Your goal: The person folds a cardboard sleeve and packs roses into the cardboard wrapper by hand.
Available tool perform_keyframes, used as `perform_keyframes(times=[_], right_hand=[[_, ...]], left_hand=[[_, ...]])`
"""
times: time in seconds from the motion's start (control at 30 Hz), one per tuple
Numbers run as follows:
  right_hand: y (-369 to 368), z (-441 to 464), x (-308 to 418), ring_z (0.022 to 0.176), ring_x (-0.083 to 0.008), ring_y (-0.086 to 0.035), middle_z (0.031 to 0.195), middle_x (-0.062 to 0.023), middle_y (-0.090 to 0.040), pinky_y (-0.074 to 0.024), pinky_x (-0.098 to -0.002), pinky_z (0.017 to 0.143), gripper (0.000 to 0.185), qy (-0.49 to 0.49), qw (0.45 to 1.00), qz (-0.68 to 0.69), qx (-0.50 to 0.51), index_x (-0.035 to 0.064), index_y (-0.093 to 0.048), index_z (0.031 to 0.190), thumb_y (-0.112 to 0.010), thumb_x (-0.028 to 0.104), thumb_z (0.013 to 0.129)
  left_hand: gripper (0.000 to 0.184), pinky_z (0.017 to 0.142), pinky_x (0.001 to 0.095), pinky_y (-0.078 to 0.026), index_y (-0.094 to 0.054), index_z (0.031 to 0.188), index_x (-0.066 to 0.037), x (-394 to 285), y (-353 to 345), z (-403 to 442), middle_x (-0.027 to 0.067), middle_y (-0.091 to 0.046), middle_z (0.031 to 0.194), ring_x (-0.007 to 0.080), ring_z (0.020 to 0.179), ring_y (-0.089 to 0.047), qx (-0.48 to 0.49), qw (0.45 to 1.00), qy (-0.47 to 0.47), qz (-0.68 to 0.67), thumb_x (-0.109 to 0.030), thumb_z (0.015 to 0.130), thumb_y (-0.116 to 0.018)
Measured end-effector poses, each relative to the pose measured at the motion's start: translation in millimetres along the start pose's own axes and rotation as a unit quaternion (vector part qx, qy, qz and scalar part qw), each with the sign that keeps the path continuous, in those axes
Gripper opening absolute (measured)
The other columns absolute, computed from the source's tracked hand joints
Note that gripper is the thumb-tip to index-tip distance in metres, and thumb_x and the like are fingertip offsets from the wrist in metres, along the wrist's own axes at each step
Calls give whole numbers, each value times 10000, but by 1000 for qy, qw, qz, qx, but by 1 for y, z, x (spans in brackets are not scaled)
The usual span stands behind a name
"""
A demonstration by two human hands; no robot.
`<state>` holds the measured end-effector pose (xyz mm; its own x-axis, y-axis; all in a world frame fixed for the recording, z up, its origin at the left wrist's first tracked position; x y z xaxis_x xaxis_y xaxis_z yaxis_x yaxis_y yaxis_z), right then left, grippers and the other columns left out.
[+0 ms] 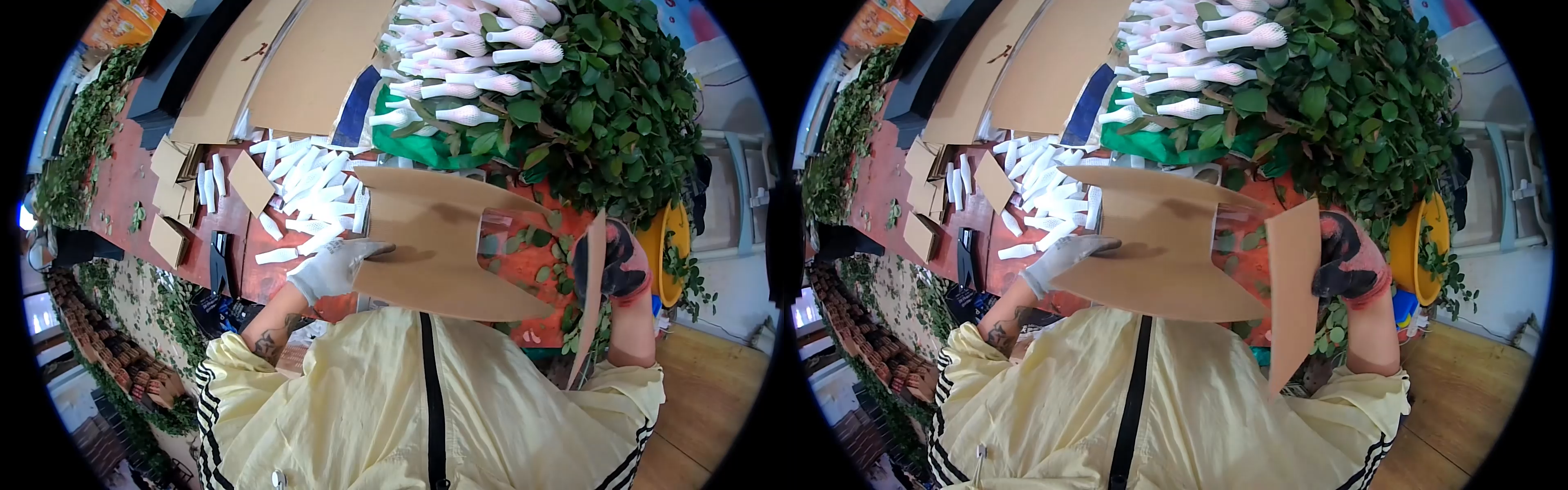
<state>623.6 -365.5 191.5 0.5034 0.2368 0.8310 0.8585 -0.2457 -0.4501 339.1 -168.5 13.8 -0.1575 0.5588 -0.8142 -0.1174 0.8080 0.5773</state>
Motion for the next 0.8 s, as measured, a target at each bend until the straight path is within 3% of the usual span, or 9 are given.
perform_keyframes(times=[0.07, 0.13, 0.2, 0.3, 0.43, 0.53, 0.67, 0.73, 0.8], right_hand=[[-7, 2, 2, 686, -297, -656, 896, -229, -642, -550, -360, 587, 522, 5, 999, -14, -31, -97, -568, 998, -784, 94, 563], [-13, 8, -2, 865, -165, -644, 993, -84, -665, -531, -297, 728, 615, -96, 993, -66, 2, -67, -563, 1143, -804, 42, 588], [-18, 18, 0, 879, -124, -623, 983, -75, -660, -523, -280, 735, 600, -100, 993, -58, 16, -64, -561, 1152, -808, 71, 621], [-40, 24, 7, 902, -95, -601, 1030, -66, -645, -508, -271, 755, 545, -180, 966, -118, 144, -66, -556, 1160, -781, 98, 692], [-42, 42, -14, 766, -92, -603, 1020, -35, -613, -487, -230, 636, 503, -249, 939, -218, 96, -26, -571, 1184, -740, 157, 747], [-43, 74, -68, 576, -81, -568, 795, -9, -560, -427, -228, 491, 237, -323, 913, -238, 68, 54, -497, 756, -654, 217, 826], [-16, 119, -145, 594, -97, -587, 776, 1, -586, -462, -223, 502, 186, -341, 926, -160, -33, 56, -551, 880, -647, 208, 832], [5, 144, -184, 669, -116, -617, 784, -24, -604, -504, -246, 512, 241, -203, 973, -112, -15, 63, -570, 1070, -621, 152, 853], [7, 148, -195, 679, -127, -624, 806, -22, -616, -511, -258, 547, 274, -206, 966, -146, -58, 57, -574, 1084, -626, 163, 837]], left_hand=[[404, 919, 354, -443, -561, 1204, -96, 18, -13, 1, 132, -591, 1191, 286, 1068, -580, 44, 997, 2, -68, -226, 824, -599], [426, 932, 347, -438, -550, 1219, -86, 28, -25, -2, 142, -571, 1224, 292, 1103, -561, 85, 987, 2, -137, -218, 819, -609], [347, 966, 322, -417, -558, 1229, -39, 27, -28, -6, 118, -591, 1211, 215, 1092, -572, 74, 990, 18, -119, -168, 923, -457], [321, 940, 325, -440, -589, 1188, -40, 11, -25, -10, 95, -619, 1165, 200, 1043, -591, 99, 990, 36, -96, -150, 899, -506], [306, 909, 326, -458, -624, 1133, -50, 3, -31, -26, 106, -645, 1110, 222, 1010, -613, 45, 988, 44, -142, -180, 861, -569], [344, 882, 349, -466, -615, 1140, -99, 8, -32, -26, 120, -638, 1113, 264, 1006, -613, 15, 994, 55, -90, -235, 826, -577], [338, 869, 353, -470, -618, 1138, -110, 10, -23, -24, 121, -643, 1097, 270, 983, -620, 18, 991, 108, -80, -239, 830, -569], [350, 863, 357, -473, -615, 1148, -115, 19, -21, -24, 124, -647, 1082, 275, 967, -625, 47, 988, 140, -39, -254, 831, -570], [362, 865, 355, -471, -610, 1161, -118, 29, -30, -28, 124, -643, 1093, 276, 974, -622, 31, 993, 113, -30, -257, 827, -576]])
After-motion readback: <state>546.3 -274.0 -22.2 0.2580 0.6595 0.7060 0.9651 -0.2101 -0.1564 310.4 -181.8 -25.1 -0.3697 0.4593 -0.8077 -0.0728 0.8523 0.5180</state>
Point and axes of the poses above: each hand's wrist, its own z-axis towards the middle knuckle, its own y-axis out of the back of the hand, x = y × z, the point moved 5 cm from there along z, towards the middle knuckle
